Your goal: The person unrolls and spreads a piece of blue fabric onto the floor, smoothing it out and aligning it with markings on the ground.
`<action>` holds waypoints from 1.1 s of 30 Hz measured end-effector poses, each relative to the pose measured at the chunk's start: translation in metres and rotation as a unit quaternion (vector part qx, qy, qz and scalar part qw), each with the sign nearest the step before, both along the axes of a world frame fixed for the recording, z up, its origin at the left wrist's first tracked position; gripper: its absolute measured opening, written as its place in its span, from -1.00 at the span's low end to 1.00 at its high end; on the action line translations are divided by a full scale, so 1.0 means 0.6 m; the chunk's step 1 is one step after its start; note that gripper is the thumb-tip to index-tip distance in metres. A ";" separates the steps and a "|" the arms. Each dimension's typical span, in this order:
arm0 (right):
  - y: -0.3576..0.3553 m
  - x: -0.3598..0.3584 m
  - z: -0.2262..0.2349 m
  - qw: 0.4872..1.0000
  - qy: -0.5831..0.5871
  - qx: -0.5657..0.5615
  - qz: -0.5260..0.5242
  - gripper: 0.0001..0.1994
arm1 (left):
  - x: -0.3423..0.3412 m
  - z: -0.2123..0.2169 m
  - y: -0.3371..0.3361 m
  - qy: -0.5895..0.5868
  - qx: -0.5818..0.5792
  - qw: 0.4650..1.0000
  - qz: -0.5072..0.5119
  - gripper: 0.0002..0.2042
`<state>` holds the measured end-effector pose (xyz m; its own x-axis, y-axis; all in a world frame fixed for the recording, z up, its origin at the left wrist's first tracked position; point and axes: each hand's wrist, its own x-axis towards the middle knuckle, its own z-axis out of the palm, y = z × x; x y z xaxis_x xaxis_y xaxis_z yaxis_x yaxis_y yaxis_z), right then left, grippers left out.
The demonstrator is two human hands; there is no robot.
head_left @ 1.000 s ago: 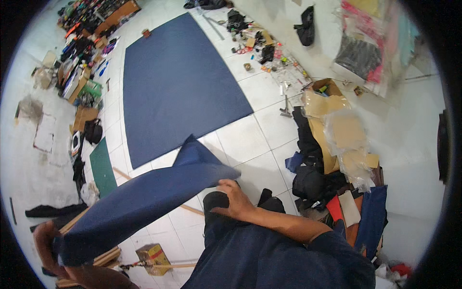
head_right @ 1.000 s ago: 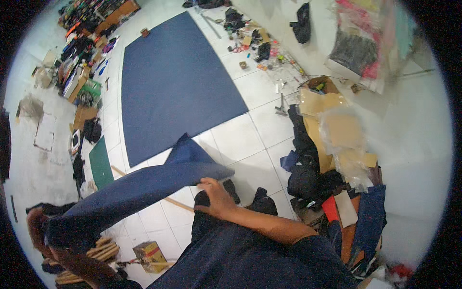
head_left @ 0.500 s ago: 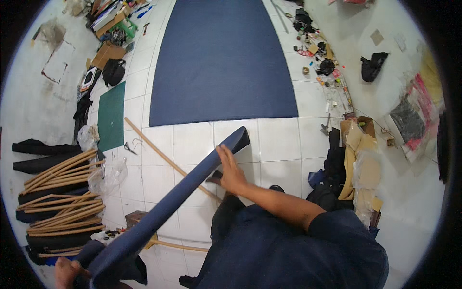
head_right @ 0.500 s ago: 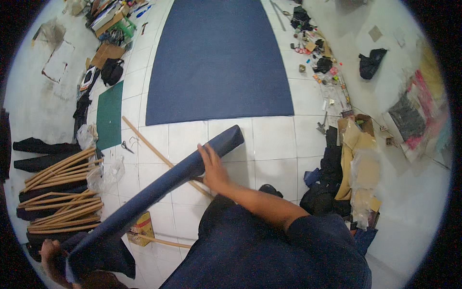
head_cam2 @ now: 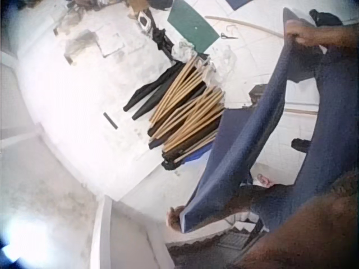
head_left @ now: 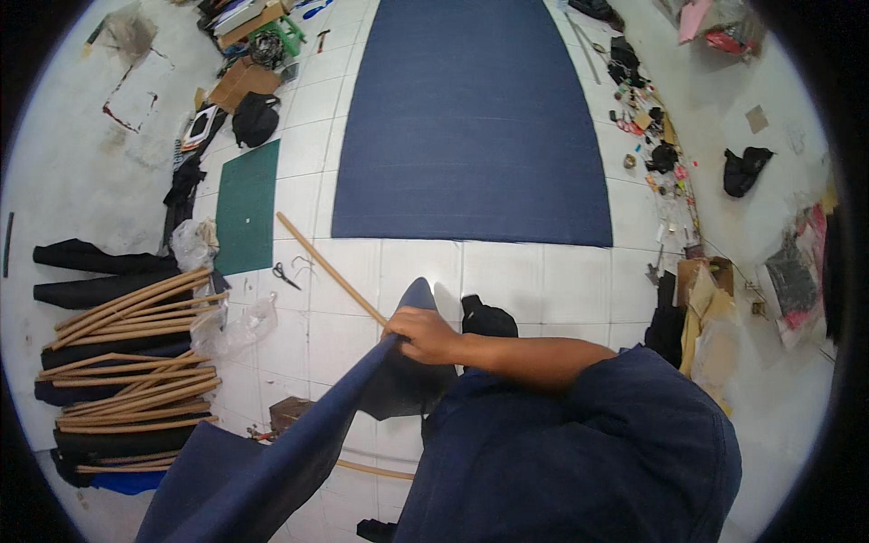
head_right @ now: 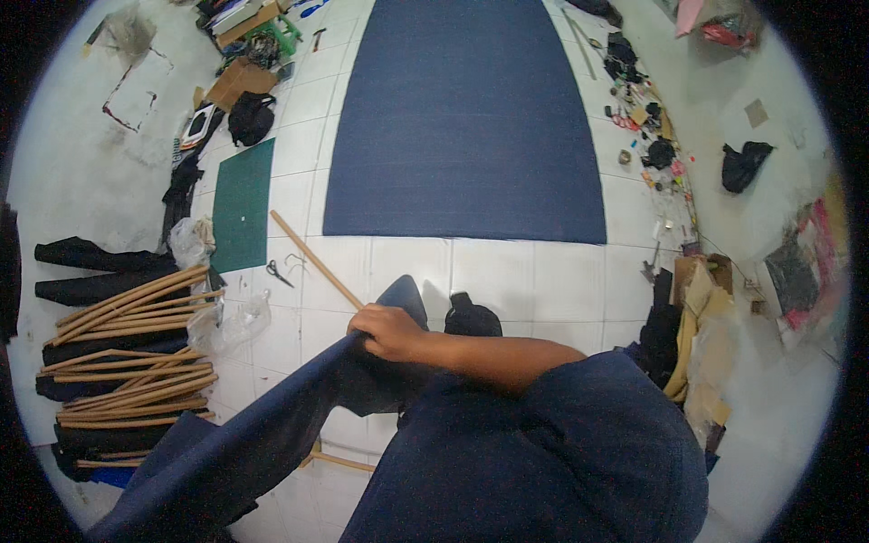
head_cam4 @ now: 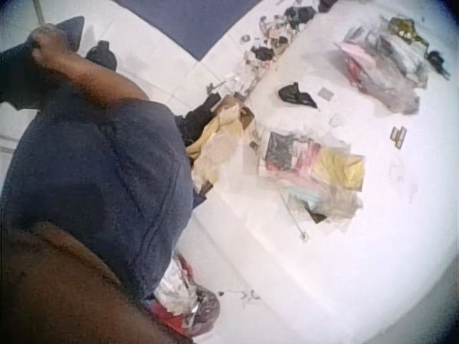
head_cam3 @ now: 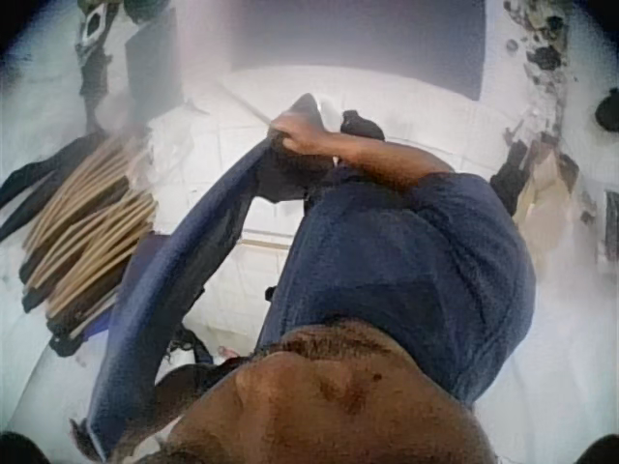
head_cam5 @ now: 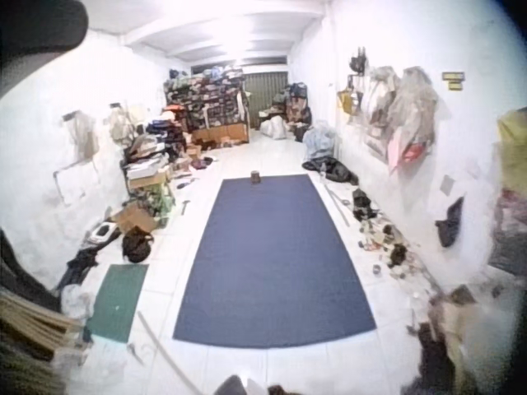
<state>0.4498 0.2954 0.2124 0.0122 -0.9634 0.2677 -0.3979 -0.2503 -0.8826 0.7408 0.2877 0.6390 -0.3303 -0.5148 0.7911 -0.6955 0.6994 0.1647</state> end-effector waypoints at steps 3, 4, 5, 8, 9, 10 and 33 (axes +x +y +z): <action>-0.060 -0.020 0.059 0.996 -0.041 -0.061 -0.057 -0.72 | -0.004 -0.017 -0.082 0.004 0.052 0.998 -0.027 -0.67; -0.082 -0.036 0.072 0.993 -0.051 -0.070 -0.081 -0.72 | -0.011 -0.029 -0.115 0.008 0.072 0.997 -0.036 -0.67; -0.105 -0.050 0.078 0.989 -0.062 -0.080 -0.106 -0.72 | -0.018 -0.041 -0.152 0.008 0.092 0.995 -0.046 -0.68; -0.181 -0.114 0.073 0.972 -0.058 -0.110 -0.197 -0.73 | -0.066 -0.082 -0.275 0.006 0.145 0.985 -0.089 -0.70; -0.209 -0.137 0.071 0.965 -0.051 -0.121 -0.229 -0.73 | -0.081 -0.092 -0.319 0.001 0.159 0.982 -0.097 -0.71; -0.238 -0.164 0.074 0.951 -0.069 -0.139 -0.268 -0.73 | -0.097 -0.099 -0.365 -0.003 0.176 0.979 -0.107 -0.71; -0.735 -0.451 -0.145 0.668 0.071 0.138 -0.728 -0.44 | -0.633 -0.155 -1.197 -0.146 0.398 0.845 -0.327 -0.79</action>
<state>0.1794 -0.1455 0.1254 -0.9850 0.0049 0.1727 -0.1269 0.6579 -0.7423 0.3612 -0.4304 0.5459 -0.8712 -0.4771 0.1155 -0.2959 0.6980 0.6521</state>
